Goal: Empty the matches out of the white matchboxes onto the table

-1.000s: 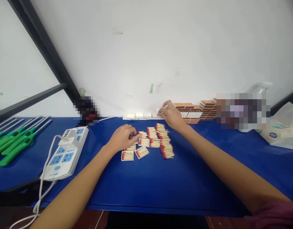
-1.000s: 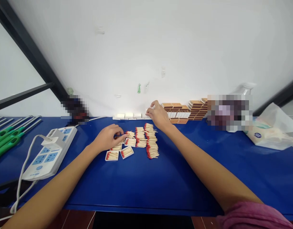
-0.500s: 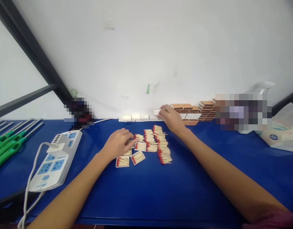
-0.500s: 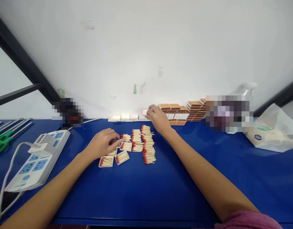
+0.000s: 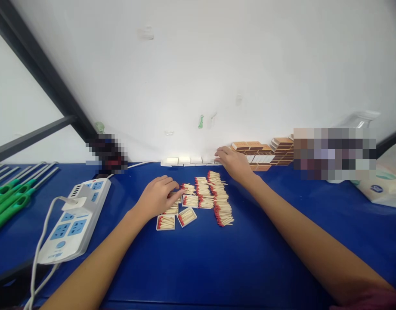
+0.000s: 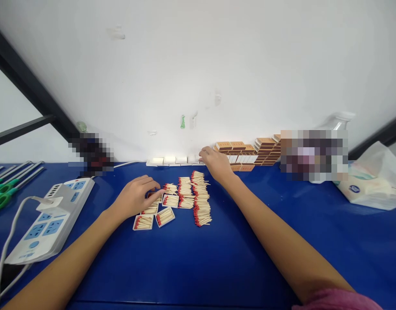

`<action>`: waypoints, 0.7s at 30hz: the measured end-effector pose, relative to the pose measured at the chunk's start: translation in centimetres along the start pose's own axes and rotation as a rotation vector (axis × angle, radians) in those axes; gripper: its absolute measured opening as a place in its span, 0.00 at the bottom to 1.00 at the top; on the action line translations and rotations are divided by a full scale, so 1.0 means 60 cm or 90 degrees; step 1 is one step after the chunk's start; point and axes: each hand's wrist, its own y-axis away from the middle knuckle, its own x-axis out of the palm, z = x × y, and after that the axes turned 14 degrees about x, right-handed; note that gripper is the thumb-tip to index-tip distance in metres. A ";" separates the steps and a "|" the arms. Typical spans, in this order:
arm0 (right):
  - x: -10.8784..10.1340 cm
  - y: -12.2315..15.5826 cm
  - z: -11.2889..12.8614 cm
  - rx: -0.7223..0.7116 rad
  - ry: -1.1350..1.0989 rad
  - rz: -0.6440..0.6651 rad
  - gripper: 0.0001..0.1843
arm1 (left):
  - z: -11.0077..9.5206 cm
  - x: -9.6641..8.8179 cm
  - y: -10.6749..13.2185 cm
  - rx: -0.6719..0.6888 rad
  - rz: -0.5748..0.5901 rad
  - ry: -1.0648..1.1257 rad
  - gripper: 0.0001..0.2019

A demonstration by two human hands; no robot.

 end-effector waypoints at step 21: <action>-0.115 0.190 0.166 -0.189 -0.374 0.314 0.14 | -0.008 -0.007 -0.007 -0.012 -0.067 0.034 0.17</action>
